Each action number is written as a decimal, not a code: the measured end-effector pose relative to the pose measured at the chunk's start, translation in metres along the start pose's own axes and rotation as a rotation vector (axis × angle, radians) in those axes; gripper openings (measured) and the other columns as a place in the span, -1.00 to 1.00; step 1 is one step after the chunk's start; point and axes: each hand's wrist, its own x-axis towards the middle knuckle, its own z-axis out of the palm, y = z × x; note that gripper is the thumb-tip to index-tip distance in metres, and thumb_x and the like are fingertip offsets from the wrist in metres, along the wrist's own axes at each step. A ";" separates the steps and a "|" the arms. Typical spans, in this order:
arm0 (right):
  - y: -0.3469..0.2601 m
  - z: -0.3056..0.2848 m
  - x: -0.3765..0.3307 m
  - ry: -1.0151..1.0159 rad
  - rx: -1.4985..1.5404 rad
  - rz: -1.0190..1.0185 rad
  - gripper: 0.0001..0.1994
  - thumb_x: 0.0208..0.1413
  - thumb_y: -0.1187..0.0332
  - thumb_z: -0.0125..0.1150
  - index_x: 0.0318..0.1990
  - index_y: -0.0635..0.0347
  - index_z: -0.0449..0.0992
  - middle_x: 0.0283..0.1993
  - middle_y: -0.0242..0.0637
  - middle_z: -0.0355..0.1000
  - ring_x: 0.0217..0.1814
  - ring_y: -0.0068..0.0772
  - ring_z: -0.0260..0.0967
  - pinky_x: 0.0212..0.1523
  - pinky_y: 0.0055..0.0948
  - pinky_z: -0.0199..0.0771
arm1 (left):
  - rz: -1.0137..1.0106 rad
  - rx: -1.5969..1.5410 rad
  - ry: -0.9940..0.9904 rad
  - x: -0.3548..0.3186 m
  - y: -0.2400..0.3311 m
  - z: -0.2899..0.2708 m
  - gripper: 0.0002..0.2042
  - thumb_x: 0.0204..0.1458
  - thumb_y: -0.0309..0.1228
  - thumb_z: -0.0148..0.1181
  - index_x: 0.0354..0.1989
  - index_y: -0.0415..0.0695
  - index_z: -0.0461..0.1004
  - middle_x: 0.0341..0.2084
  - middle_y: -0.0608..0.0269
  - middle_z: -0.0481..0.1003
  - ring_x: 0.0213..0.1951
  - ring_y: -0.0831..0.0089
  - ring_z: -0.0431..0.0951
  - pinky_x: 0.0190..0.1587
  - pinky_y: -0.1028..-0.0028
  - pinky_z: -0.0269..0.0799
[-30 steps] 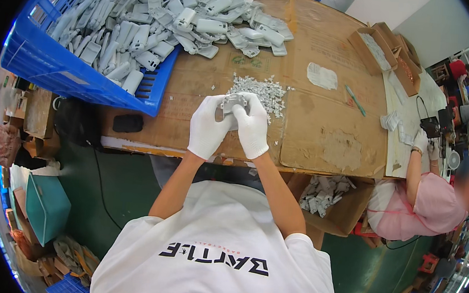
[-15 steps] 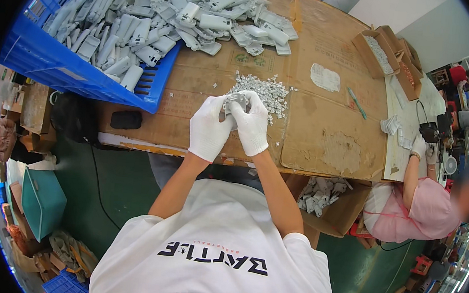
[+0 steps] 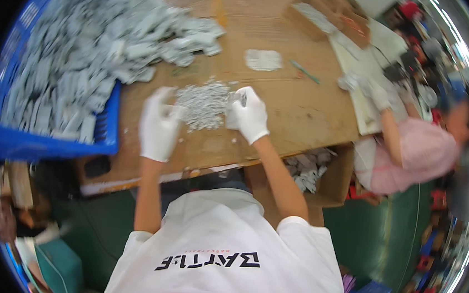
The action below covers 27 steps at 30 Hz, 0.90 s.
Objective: The person assembles small electronic components by hand, placing white internal parts into grey plastic housings at a factory workbench.
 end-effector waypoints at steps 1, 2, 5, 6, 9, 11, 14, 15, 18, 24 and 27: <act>0.005 -0.025 0.013 0.064 -0.070 -0.003 -0.85 0.07 0.33 0.20 -0.26 0.18 0.50 -0.39 -0.04 0.48 -0.32 -0.11 0.51 -0.25 -0.25 0.47 | -0.071 0.162 0.082 0.019 -0.013 -0.013 -0.46 -0.03 -0.38 0.41 0.15 -0.23 0.40 0.06 -0.05 0.41 0.03 0.06 0.49 0.08 0.26 0.45; 0.012 -0.052 0.030 0.139 -0.222 -0.064 -0.85 0.09 0.28 0.23 -0.30 0.16 0.51 -0.37 -0.03 0.50 -0.30 -0.03 0.52 -0.25 -0.19 0.49 | 0.087 0.568 0.221 0.040 -0.037 -0.027 -0.45 0.01 -0.36 0.36 0.20 -0.16 0.36 0.05 -0.06 0.39 0.02 0.03 0.46 0.09 0.20 0.42; 0.044 -0.135 0.084 0.271 -0.884 -0.005 -0.78 0.19 0.15 0.19 -0.27 0.08 0.58 -0.27 -0.02 0.57 -0.19 0.07 0.55 -0.16 -0.05 0.53 | -0.124 0.866 0.210 0.091 -0.060 -0.037 -0.45 0.08 -0.28 0.29 0.26 0.01 0.31 -0.04 -0.07 0.38 -0.01 -0.03 0.49 -0.02 0.09 0.48; 0.072 -0.169 0.105 0.305 -1.086 0.132 -0.79 0.21 0.16 0.14 -0.25 0.06 0.59 -0.26 -0.02 0.58 -0.15 0.07 0.56 -0.14 -0.02 0.55 | -0.263 0.890 0.152 0.107 -0.058 -0.033 -0.48 0.09 -0.25 0.28 0.25 0.01 0.32 -0.06 -0.06 0.38 -0.03 -0.04 0.51 -0.07 0.06 0.51; 0.133 -0.244 0.144 0.313 -1.299 0.134 -0.77 0.22 0.17 0.13 -0.21 0.11 0.59 -0.19 -0.01 0.60 -0.12 0.05 0.60 -0.14 -0.03 0.60 | -0.318 0.843 0.216 0.128 -0.087 -0.021 -0.61 0.12 -0.22 0.26 0.06 -0.08 0.36 -0.08 -0.06 0.37 -0.08 -0.04 0.55 -0.15 0.04 0.55; 0.143 -0.262 0.158 0.298 -1.318 0.299 -0.77 0.19 0.19 0.18 -0.17 0.11 0.60 -0.19 -0.02 0.61 -0.08 0.04 0.60 -0.10 -0.01 0.59 | -0.348 0.873 0.241 0.135 -0.095 -0.019 -0.64 0.12 -0.24 0.25 -0.01 -0.13 0.34 -0.09 -0.08 0.36 -0.10 -0.05 0.57 -0.15 0.04 0.56; 0.136 -0.259 0.170 0.328 -1.241 0.397 -0.75 0.15 0.24 0.25 -0.10 0.18 0.56 -0.08 0.03 0.56 -0.03 0.08 0.58 -0.09 0.01 0.58 | -0.480 0.778 0.276 0.136 -0.095 -0.026 -0.60 0.07 -0.30 0.24 0.02 -0.17 0.31 -0.02 -0.17 0.38 -0.04 -0.13 0.56 -0.08 0.02 0.54; 0.136 -0.259 0.169 0.390 -1.237 0.393 -0.74 0.15 0.25 0.26 -0.08 0.19 0.54 -0.03 0.04 0.54 -0.01 0.09 0.57 -0.09 0.02 0.58 | -0.485 0.781 0.282 0.137 -0.104 -0.031 -0.60 0.07 -0.30 0.24 0.02 -0.17 0.31 -0.02 -0.17 0.38 -0.04 -0.13 0.56 -0.08 0.02 0.54; 0.122 -0.224 0.157 0.411 -1.255 0.045 -0.80 0.13 0.39 0.19 -0.10 0.16 0.51 -0.10 0.01 0.49 -0.09 0.09 0.54 -0.13 -0.02 0.57 | -0.301 0.553 0.456 0.133 -0.142 -0.049 -0.44 -0.07 -0.23 0.28 0.12 -0.17 0.32 -0.01 -0.21 0.50 0.01 -0.10 0.54 0.11 0.12 0.41; 0.019 -0.047 0.008 -0.265 -0.233 -0.350 -0.87 0.04 0.42 0.28 -0.24 0.11 0.55 -0.24 -0.19 0.48 -0.18 -0.13 0.50 -0.14 -0.28 0.52 | -0.438 0.518 0.334 0.077 -0.067 -0.057 -0.68 -0.04 -0.24 0.20 -0.11 -0.10 0.50 -0.16 0.02 0.58 -0.11 0.01 0.59 -0.04 0.15 0.47; 0.019 -0.015 -0.016 -0.237 -0.240 -0.200 -0.89 0.05 0.40 0.31 -0.25 0.09 0.56 -0.26 -0.25 0.48 -0.22 -0.16 0.51 -0.19 -0.28 0.52 | -0.147 0.931 0.212 0.047 -0.068 -0.052 -0.81 -0.03 -0.37 0.17 -0.23 -0.08 0.50 -0.35 0.07 0.53 -0.29 0.05 0.57 -0.26 0.11 0.49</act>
